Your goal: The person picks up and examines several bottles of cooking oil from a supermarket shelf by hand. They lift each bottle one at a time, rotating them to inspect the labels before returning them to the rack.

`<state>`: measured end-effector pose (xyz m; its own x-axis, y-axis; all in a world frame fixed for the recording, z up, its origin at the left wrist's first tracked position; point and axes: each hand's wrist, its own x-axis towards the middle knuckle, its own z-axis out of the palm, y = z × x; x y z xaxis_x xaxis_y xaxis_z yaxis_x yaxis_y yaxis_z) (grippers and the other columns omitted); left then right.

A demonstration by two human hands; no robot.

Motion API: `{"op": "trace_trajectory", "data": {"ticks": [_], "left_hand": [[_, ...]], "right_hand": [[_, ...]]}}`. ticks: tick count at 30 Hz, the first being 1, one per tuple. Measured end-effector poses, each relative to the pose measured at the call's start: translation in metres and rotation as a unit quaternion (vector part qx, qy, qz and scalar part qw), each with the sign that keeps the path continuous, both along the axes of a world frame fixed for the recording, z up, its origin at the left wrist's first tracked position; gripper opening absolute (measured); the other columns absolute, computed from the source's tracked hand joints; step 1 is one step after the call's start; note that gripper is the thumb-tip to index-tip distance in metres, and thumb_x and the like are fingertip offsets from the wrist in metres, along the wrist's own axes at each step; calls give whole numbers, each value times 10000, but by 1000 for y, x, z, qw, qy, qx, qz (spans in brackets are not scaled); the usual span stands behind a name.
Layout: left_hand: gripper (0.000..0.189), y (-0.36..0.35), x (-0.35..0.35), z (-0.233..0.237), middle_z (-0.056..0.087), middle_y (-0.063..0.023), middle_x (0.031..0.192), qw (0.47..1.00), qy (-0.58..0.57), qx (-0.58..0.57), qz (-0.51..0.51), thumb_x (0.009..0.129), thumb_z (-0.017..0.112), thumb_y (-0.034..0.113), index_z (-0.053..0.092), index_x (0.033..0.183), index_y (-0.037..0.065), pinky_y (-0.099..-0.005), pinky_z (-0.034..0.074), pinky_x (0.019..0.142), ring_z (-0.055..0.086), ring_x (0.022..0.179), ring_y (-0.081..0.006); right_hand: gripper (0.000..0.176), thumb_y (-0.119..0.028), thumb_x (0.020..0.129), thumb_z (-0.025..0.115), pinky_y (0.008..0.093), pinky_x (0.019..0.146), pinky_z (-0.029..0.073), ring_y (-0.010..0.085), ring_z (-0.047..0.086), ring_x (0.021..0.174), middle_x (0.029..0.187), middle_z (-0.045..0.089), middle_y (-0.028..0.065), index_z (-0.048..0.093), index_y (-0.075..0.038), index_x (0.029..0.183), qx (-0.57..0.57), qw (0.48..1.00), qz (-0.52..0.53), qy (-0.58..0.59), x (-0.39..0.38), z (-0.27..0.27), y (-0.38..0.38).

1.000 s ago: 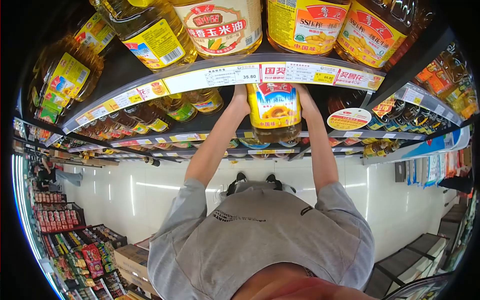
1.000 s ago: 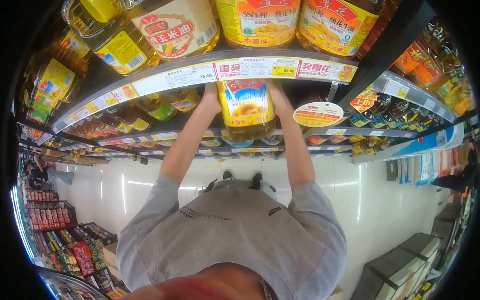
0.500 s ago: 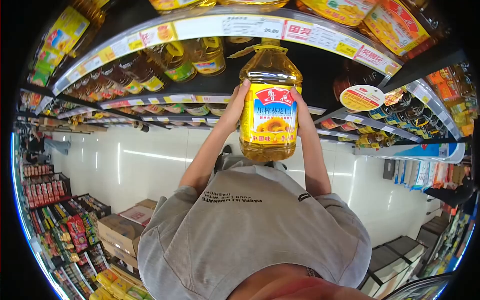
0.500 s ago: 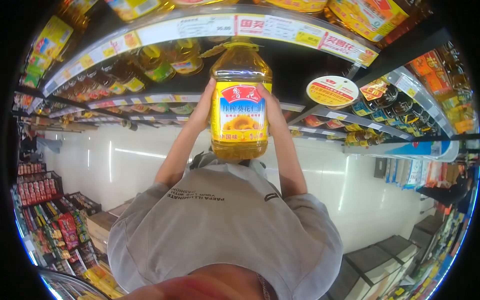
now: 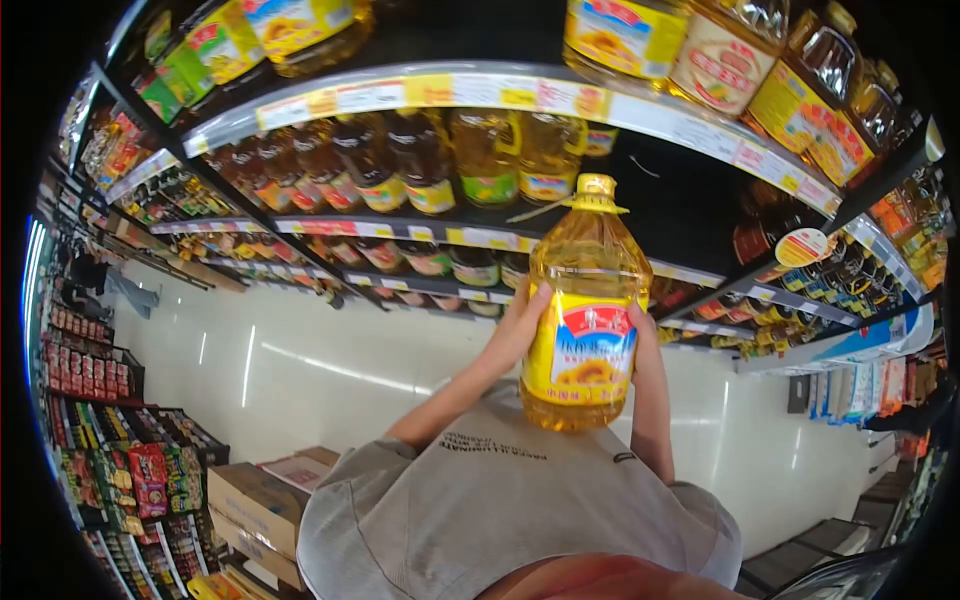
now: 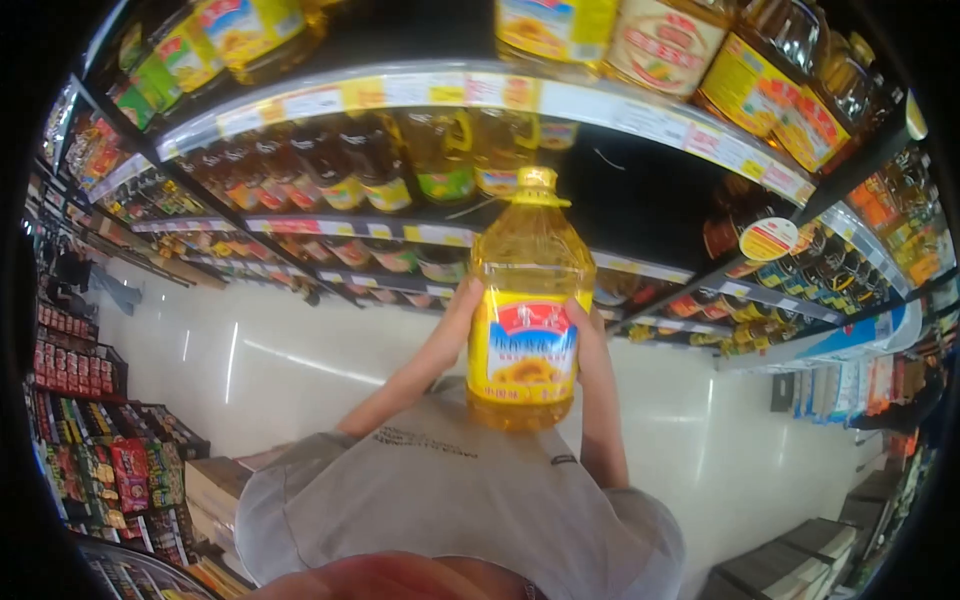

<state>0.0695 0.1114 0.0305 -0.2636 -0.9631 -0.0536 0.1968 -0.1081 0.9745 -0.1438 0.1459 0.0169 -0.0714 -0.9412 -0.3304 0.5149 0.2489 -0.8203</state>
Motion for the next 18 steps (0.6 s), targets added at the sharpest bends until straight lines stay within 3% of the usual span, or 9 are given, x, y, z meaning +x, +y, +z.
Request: {"op": "trace_trajectory", "data": {"ticks": [6, 8, 10, 12, 14, 18], "left_hand": [[708, 29, 115, 81, 425, -197, 1430, 996, -54, -66, -27, 1012, 428, 482, 236, 1469, -24, -349, 281, 1115, 389, 1346, -264], [736, 30, 144, 113, 411, -211, 1441, 984, -91, -154, -19, 1005, 432, 490, 213, 1476, -33, -357, 271, 1122, 373, 1365, -285], [785, 22, 163, 156, 407, -221, 1442, 972, -83, -217, -35, 996, 429, 522, 197, 1468, -61, -362, 266, 1126, 378, 1358, -292], [831, 5, 176, 192, 389, -212, 1456, 975, -90, -198, -44, 978, 437, 574, 202, 1464, -57, -348, 275, 1120, 384, 1347, -272], [831, -21, 174, 225, 492, -192, 1380, 985, 11, -164, -58, 955, 439, 628, 339, 1413, -58, -345, 344, 1077, 480, 1260, -225], [757, -78, 166, 297, 684, -124, 1122, 977, 53, -155, -136, 933, 412, 682, 586, 1252, 18, -341, 463, 969, 637, 1048, -174]], "right_hand": [[602, -335, 906, 643, 338, 894, 514, 193, 628, 1049, 1221, 610, 126, 452, 17, 1355, -80, 997, 7, 19, 101, 59, 32], [621, -349, 894, 653, 335, 894, 513, 200, 624, 1058, 1227, 606, 127, 451, 13, 1357, -174, 984, 34, 11, 128, 96, 33], [618, -358, 891, 656, 335, 898, 511, 206, 621, 1070, 1224, 608, 129, 451, 5, 1347, -190, 981, 11, 30, 147, 134, 28], [568, -391, 906, 643, 337, 879, 536, 203, 650, 1026, 1185, 634, 132, 503, 7, 1286, -198, 980, 21, 3, 156, 170, 7], [538, -457, 943, 579, 337, 856, 555, 196, 677, 972, 1108, 677, 129, 549, -17, 1249, -222, 974, 39, -12, 178, 234, -7], [550, -519, 926, 568, 350, 826, 573, 209, 698, 926, 1088, 693, 128, 592, -39, 1194, -254, 964, 76, -8, 185, 300, -57]]}}
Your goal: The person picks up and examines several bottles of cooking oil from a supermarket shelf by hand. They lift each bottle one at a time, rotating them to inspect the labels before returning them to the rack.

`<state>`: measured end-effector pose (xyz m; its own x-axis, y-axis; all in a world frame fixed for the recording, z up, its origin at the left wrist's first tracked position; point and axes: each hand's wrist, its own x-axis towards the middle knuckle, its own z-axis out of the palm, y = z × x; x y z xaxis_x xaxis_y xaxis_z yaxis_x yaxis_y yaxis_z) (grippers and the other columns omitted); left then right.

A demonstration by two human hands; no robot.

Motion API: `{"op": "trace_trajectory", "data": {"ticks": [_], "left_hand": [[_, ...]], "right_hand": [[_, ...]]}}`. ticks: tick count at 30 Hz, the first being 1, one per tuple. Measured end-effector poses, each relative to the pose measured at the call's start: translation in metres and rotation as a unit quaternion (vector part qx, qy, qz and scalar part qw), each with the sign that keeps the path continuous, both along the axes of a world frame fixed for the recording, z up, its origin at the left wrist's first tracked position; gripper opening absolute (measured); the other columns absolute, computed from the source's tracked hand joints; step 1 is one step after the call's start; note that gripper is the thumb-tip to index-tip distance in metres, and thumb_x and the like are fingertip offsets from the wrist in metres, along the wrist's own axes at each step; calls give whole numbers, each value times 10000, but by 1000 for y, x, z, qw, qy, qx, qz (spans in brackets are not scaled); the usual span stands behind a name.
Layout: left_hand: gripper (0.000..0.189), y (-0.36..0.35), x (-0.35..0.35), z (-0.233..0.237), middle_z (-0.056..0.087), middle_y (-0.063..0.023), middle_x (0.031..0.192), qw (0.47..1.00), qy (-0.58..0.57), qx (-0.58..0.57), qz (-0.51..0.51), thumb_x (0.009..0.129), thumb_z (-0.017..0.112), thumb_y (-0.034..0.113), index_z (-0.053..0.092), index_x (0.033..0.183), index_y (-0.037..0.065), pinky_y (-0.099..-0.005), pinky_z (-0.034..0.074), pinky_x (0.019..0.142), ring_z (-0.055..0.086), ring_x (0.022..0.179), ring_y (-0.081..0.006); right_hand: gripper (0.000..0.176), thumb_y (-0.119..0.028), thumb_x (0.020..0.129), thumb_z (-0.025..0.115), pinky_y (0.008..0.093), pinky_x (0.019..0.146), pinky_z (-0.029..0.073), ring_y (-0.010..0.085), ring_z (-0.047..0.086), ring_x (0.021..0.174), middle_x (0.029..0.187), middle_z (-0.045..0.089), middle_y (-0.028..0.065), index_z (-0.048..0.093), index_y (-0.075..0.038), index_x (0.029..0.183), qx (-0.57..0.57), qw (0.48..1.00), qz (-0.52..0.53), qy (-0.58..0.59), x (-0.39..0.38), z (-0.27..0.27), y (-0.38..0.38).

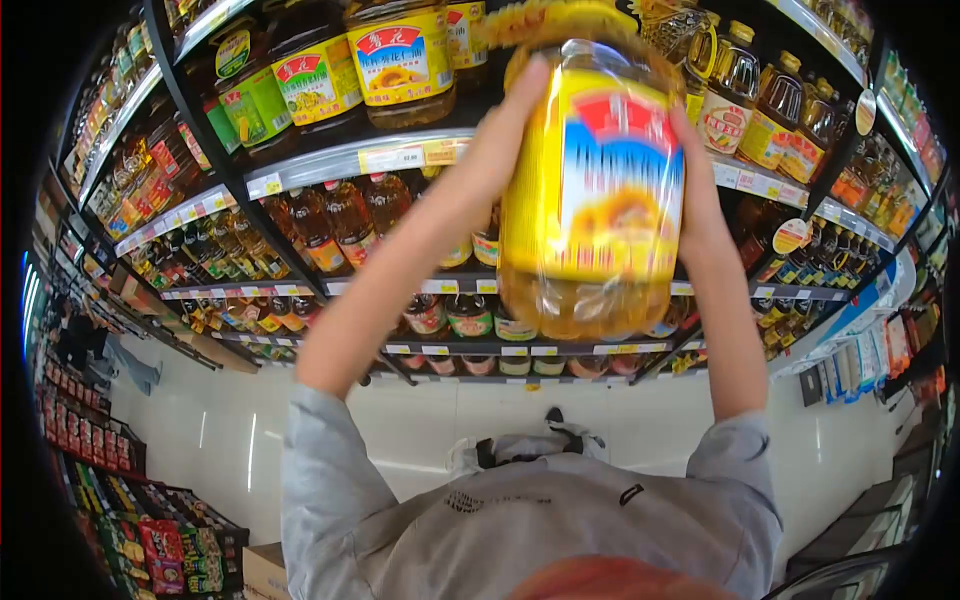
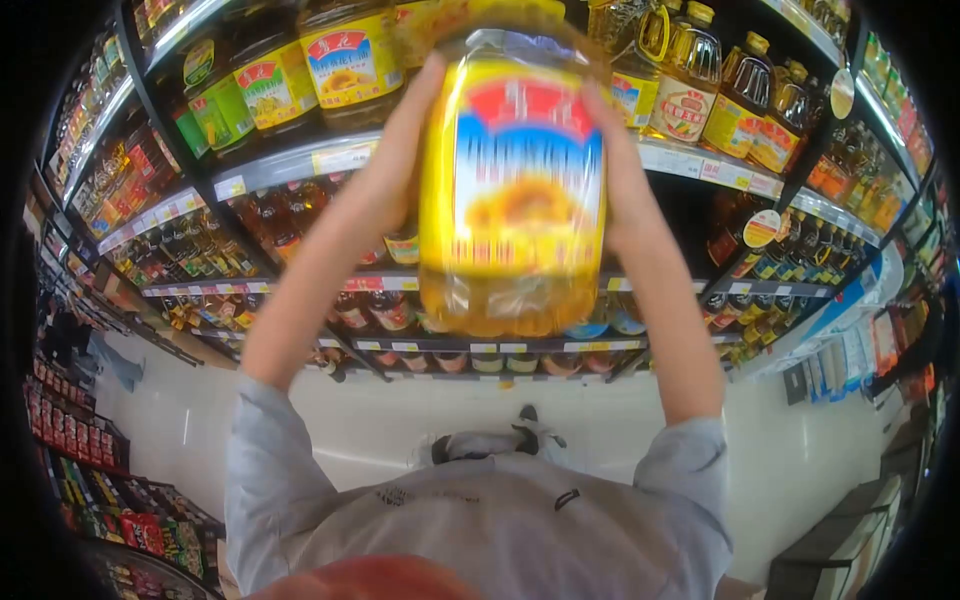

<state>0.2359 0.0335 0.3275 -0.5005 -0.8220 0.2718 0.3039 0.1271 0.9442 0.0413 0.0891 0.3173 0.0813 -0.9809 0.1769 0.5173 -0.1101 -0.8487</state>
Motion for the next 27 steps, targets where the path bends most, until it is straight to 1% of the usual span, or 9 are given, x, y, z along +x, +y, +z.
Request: {"op": "trace_trajectory", "data": {"ticks": [2, 3, 8, 10, 14, 15, 16, 18, 27], "left_hand": [[743, -18, -1, 29, 681, -119, 1148, 999, -29, 12, 11, 924, 409, 695, 577, 1268, 58, -330, 482, 955, 652, 1046, -196], [730, -23, -4, 43, 679, -115, 1158, 998, -14, 49, -34, 920, 403, 699, 577, 1264, 80, -344, 524, 917, 673, 1023, -207], [762, -100, -16, 61, 664, -153, 1192, 996, 22, 63, -56, 944, 288, 695, 536, 1307, 73, -426, 563, 876, 691, 1003, -273], [690, -108, -18, 67, 655, -169, 1192, 997, 40, 64, -32, 971, 321, 630, 528, 1298, 58, -426, 578, 865, 678, 1038, -280], [698, -153, -26, 72, 663, -177, 1167, 997, 60, 41, 22, 966, 313, 635, 547, 1275, 55, -432, 583, 844, 685, 1007, -294], [691, -172, -27, 71, 667, -176, 1160, 996, 61, 63, -2, 967, 312, 623, 550, 1269, 49, -452, 582, 841, 685, 997, -304], [700, -193, -26, 69, 664, -194, 1161, 993, 83, 79, -4, 947, 398, 625, 569, 1257, 21, -402, 563, 863, 689, 980, -303], [666, -220, -33, 67, 605, -214, 1267, 980, 160, 47, -104, 972, 466, 547, 482, 1350, -1, -420, 508, 950, 625, 1102, -340], [686, -275, -24, 57, 616, -175, 1262, 987, 151, -4, -51, 965, 446, 586, 502, 1344, 16, -411, 507, 966, 630, 1096, -306]], "right_hand": [[575, -549, 914, 563, 360, 831, 577, 227, 708, 918, 1083, 699, 144, 596, -45, 1190, -21, 999, 16, 21, 0, 26, -29], [572, -543, 916, 563, 367, 834, 577, 231, 707, 922, 1090, 698, 143, 593, -46, 1197, -18, 999, 15, 35, 0, 35, -39], [577, -528, 914, 568, 378, 809, 593, 244, 714, 912, 1098, 700, 145, 587, -38, 1219, -15, 996, 49, 71, -11, 66, -115], [578, -529, 910, 572, 376, 776, 603, 245, 719, 896, 1092, 702, 151, 589, -35, 1209, -28, 993, 68, 90, -16, 73, -148], [524, -470, 900, 635, 396, 782, 608, 241, 720, 894, 1092, 699, 167, 604, -24, 1173, -37, 990, 99, 93, -29, 84, -203], [548, -507, 886, 635, 352, 749, 604, 223, 717, 872, 1069, 706, 144, 606, -38, 1167, -63, 990, 85, 89, -27, 84, -216], [536, -515, 897, 588, 443, 812, 579, 310, 689, 907, 1064, 698, 164, 613, -70, 1193, -30, 991, 113, 64, -25, 87, -230], [515, -505, 902, 580, 442, 807, 577, 315, 689, 878, 1028, 705, 160, 627, -70, 1173, -27, 993, 92, 63, -24, 91, -251], [501, -491, 901, 593, 437, 812, 570, 297, 688, 889, 1045, 703, 151, 623, -76, 1181, -44, 988, 145, 23, -30, 81, -313]]}}
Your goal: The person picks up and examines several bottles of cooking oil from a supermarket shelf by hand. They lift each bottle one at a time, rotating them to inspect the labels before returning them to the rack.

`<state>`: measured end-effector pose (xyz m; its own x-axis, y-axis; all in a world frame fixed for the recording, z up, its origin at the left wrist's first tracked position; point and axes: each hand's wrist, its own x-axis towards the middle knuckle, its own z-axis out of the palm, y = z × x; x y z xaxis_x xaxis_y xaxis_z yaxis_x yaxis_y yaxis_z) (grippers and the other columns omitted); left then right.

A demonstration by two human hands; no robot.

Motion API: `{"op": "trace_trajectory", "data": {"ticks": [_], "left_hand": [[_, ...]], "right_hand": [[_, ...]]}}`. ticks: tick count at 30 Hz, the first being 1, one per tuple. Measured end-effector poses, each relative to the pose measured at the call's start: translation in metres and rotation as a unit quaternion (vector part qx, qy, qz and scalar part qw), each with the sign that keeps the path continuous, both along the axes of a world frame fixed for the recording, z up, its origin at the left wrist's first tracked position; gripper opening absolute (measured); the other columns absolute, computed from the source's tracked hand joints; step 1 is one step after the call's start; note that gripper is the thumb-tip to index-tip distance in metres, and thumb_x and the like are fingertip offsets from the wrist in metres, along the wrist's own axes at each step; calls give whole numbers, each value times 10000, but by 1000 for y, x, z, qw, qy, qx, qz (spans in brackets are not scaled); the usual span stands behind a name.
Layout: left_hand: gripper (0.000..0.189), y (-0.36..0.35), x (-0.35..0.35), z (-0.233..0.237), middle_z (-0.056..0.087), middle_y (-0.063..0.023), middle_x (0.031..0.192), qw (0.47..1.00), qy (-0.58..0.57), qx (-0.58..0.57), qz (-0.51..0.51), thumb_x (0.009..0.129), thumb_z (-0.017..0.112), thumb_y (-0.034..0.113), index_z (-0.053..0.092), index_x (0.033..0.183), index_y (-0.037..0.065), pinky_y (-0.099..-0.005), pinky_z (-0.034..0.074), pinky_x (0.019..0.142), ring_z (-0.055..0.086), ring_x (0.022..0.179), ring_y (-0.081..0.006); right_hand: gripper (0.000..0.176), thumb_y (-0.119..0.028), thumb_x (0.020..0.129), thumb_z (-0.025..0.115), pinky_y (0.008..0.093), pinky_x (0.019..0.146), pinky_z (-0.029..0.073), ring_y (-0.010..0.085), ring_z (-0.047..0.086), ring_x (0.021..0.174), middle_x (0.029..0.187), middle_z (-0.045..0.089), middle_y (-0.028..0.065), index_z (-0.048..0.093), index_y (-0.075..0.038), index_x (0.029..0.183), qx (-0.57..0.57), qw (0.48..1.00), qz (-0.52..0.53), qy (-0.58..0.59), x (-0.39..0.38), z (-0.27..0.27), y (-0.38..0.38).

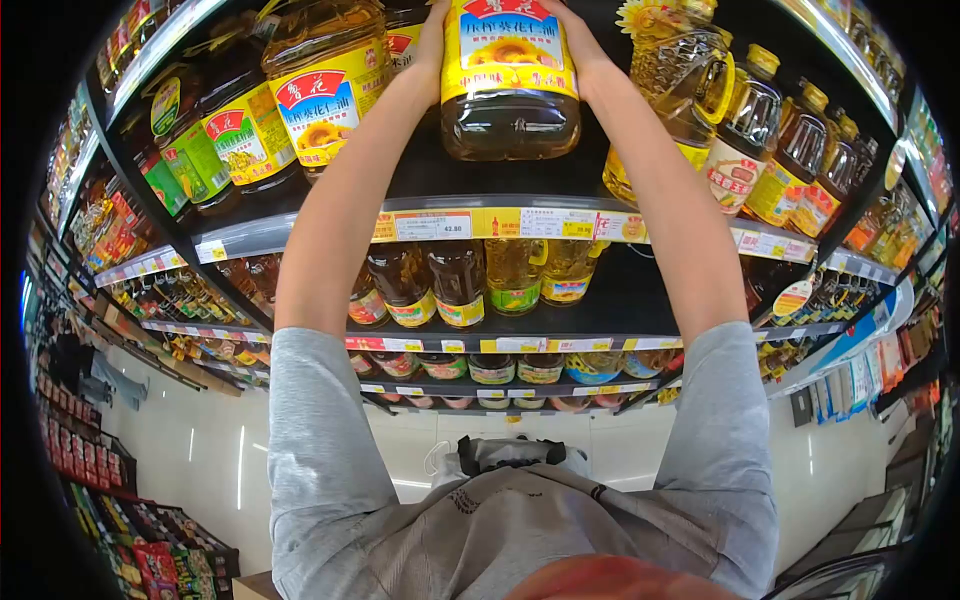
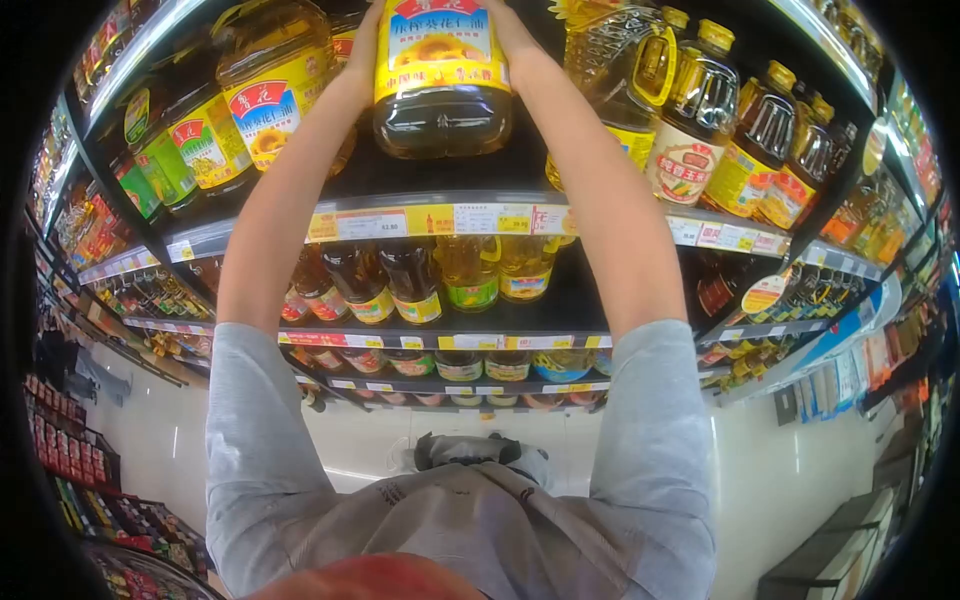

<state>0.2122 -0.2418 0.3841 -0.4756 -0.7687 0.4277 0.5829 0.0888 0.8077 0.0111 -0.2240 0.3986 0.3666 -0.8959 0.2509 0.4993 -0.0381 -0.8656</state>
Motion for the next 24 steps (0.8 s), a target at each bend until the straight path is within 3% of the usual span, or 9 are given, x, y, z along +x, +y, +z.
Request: {"op": "trace_trajectory", "data": {"ticks": [5, 7, 10, 12, 13, 14, 16, 19, 24], "left_hand": [[701, -25, -24, -6, 622, -151, 1259, 999, 39, -35, -12, 960, 434, 611, 514, 1340, 27, -406, 506, 976, 633, 1092, -285], [679, -34, -26, -7, 625, -138, 1258, 996, 54, -54, -39, 959, 458, 597, 533, 1321, 27, -387, 513, 956, 636, 1080, -268], [677, -50, -22, -15, 650, -107, 1209, 996, 34, -57, 61, 945, 483, 612, 567, 1291, 37, -333, 522, 897, 637, 1025, -223], [642, -58, -21, -16, 654, -94, 1172, 987, 15, -42, 153, 924, 576, 544, 553, 1287, 16, -314, 517, 888, 629, 1023, -186], [659, -67, -19, -17, 642, -96, 1185, 974, -7, -50, 220, 899, 655, 490, 514, 1315, -1, -318, 513, 891, 622, 1036, -183], [843, -77, -18, -21, 680, -207, 1135, 904, -150, -122, 381, 865, 468, 710, 534, 1307, -4, -391, 525, 910, 677, 1024, -338], [918, -81, -28, -27, 623, -272, 1213, 815, -204, -165, 517, 782, 649, 640, 479, 1328, -78, -419, 450, 996, 597, 1160, -375], [1273, -12, -36, -37, 354, -346, 1406, 795, -331, -238, 449, 610, 806, 617, 171, 1464, -80, -438, 441, 1020, 472, 1267, -454], [1221, 3, -36, -46, 436, -267, 1351, 769, -308, -284, 483, 627, 852, 553, 204, 1449, -76, -413, 448, 1028, 493, 1257, -366]], "right_hand": [[478, -499, 888, 621, 396, 803, 566, 233, 675, 929, 1062, 695, 76, 614, -106, 1160, -65, 997, -30, -17, -4, -19, -37], [623, -574, 866, 614, 404, 852, 542, 285, 668, 1005, 1128, 687, 131, 605, -48, 1199, -64, 987, -139, 40, -4, -18, -23], [573, -590, 856, 621, 286, 745, 559, 179, 693, 883, 1011, 709, 75, 617, -86, 1130, -115, 966, -213, 85, -6, -27, -31], [567, -587, 869, 607, 310, 792, 560, 175, 693, 902, 1032, 702, 93, 618, -78, 1117, -115, 976, -171, 67, -11, -26, -41], [572, -589, 873, 601, 317, 802, 562, 181, 695, 902, 1041, 701, 104, 619, -70, 1112, -132, 974, -171, 60, -11, -27, -44], [565, -566, 874, 612, 334, 799, 569, 200, 700, 898, 1044, 704, 116, 621, -62, 1130, -100, 978, -178, 52, -11, -26, -49], [560, -539, 876, 628, 333, 815, 560, 206, 694, 903, 1037, 703, 117, 620, -56, 1159, -47, 986, -154, 42, -16, -23, -63], [555, -533, 891, 612, 330, 821, 559, 210, 692, 923, 1058, 699, 117, 614, -57, 1176, -55, 985, -152, 55, -15, -21, -57], [588, -567, 894, 580, 293, 815, 556, 190, 684, 937, 1076, 687, 111, 598, -57, 1186, -108, 976, -170, 85, -8, -20, -46]]}}
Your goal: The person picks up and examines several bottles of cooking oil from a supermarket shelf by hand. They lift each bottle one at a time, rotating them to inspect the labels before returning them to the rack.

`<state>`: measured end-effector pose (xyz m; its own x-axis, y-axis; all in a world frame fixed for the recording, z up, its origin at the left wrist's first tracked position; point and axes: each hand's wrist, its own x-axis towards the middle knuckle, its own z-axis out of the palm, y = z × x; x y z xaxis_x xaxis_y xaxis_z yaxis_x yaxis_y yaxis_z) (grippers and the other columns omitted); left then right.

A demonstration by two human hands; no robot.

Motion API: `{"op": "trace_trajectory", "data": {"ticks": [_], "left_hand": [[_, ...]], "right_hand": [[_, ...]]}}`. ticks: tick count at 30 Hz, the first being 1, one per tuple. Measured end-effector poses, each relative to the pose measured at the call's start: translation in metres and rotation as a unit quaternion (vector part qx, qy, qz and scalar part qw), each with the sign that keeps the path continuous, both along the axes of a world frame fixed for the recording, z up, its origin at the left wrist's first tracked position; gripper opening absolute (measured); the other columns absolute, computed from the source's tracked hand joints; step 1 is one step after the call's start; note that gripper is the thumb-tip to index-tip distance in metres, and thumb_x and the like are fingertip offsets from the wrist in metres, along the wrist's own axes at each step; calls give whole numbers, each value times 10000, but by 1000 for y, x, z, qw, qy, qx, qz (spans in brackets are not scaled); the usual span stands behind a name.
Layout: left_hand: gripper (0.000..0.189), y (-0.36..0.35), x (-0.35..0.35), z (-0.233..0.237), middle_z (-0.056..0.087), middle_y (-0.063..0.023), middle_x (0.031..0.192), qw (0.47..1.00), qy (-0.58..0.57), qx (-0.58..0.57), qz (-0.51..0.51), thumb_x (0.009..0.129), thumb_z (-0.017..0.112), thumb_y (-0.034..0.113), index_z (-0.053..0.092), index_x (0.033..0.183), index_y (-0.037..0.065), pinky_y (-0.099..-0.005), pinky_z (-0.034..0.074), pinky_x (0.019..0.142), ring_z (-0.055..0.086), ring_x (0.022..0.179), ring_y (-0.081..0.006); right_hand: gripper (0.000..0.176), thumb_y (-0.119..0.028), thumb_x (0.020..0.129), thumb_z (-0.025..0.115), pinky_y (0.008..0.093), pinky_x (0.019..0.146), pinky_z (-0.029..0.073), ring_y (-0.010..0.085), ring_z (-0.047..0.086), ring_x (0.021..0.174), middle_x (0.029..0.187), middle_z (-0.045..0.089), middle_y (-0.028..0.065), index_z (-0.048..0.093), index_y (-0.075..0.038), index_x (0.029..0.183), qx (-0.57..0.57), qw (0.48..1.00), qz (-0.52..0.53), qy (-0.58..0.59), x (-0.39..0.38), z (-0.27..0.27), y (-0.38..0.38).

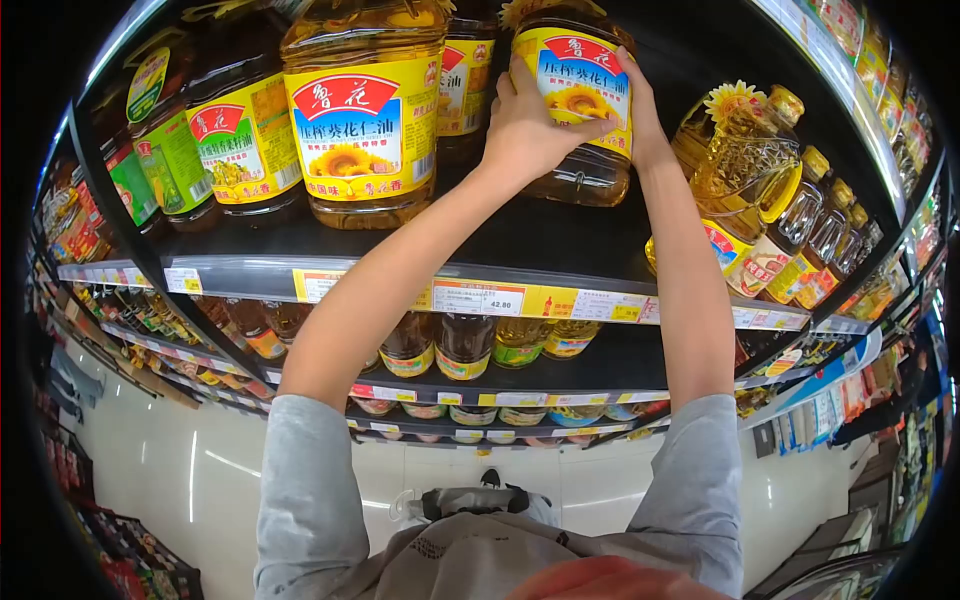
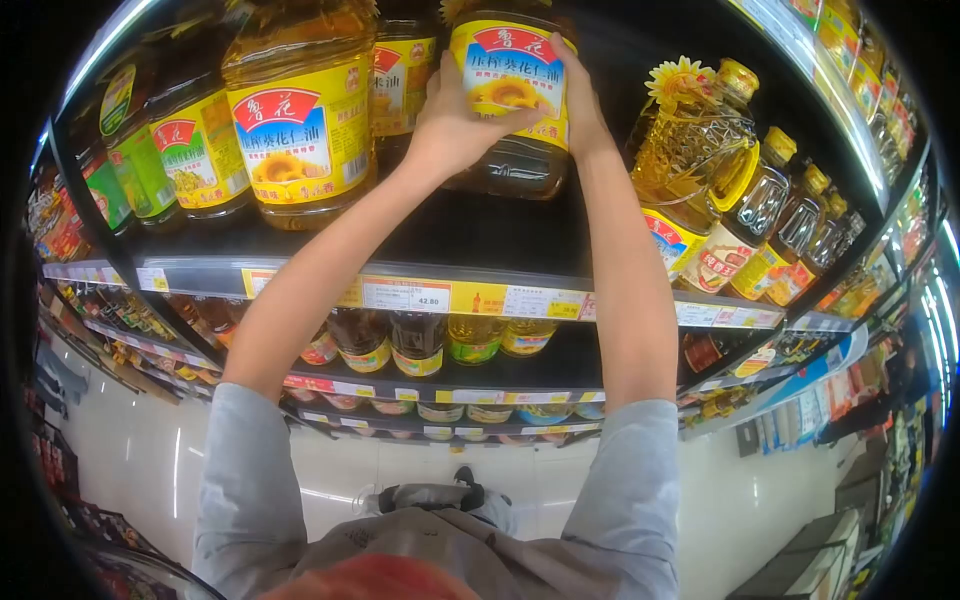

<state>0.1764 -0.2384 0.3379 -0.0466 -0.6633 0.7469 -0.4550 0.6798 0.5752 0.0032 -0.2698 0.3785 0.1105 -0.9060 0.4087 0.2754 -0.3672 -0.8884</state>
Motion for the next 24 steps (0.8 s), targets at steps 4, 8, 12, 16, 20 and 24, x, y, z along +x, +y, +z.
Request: {"op": "trace_trajectory", "data": {"ticks": [4, 8, 12, 16, 20, 24], "left_hand": [[1265, -18, 6, -13, 396, -283, 1382, 999, 8, -24, -34, 624, 865, 521, 145, 1472, -81, -430, 410, 1064, 440, 1296, -386], [1329, -31, 10, -25, 129, -355, 1512, 997, -60, -38, 2, 648, 862, 503, 9, 1482, -81, -456, 315, 1135, 225, 1415, -473], [1310, -37, 9, -21, 185, -331, 1507, 997, -74, -20, 23, 652, 863, 498, 31, 1478, -88, -453, 293, 1149, 252, 1412, -450], [1381, -39, 11, -25, 153, -288, 1553, 978, -177, 11, 105, 631, 803, 629, -10, 1497, -76, -489, 413, 1035, 287, 1422, -383], [1268, -38, 14, -23, 176, -242, 1571, 973, -197, 30, 116, 712, 796, 538, 17, 1504, -74, -487, 447, 996, 384, 1371, -324], [964, -29, 20, -9, 275, -211, 1528, 969, -201, 101, 102, 797, 745, 267, 147, 1500, -12, -488, 438, 1022, 402, 1354, -363]], "right_hand": [[625, -577, 869, 613, 300, 823, 545, 189, 680, 936, 1076, 686, 114, 601, -38, 1186, 21, 999, -39, -6, -4, -10, -17], [655, -550, 844, 672, 305, 854, 507, 178, 657, 937, 1077, 675, 102, 614, 1, 1193, -14, 987, -158, -6, -4, -17, -39], [664, -536, 844, 685, 303, 860, 488, 164, 634, 956, 1098, 660, 113, 612, 19, 1201, 3, 989, -143, -23, -13, -21, -61], [660, -519, 870, 662, 294, 869, 486, 154, 628, 972, 1125, 651, 117, 573, 13, 1251, -40, 980, -197, 1, -4, -35, -55], [659, -500, 899, 627, 317, 930, 459, 182, 616, 1031, 1172, 639, 136, 531, 11, 1304, -109, 959, -257, 53, 1, -39, -64], [730, -590, 896, 562, 363, 1006, 417, 271, 592, 1154, 1235, 625, 181, 498, -28, 1356, -163, 926, -297, 165, -14, -49, -96]]}}
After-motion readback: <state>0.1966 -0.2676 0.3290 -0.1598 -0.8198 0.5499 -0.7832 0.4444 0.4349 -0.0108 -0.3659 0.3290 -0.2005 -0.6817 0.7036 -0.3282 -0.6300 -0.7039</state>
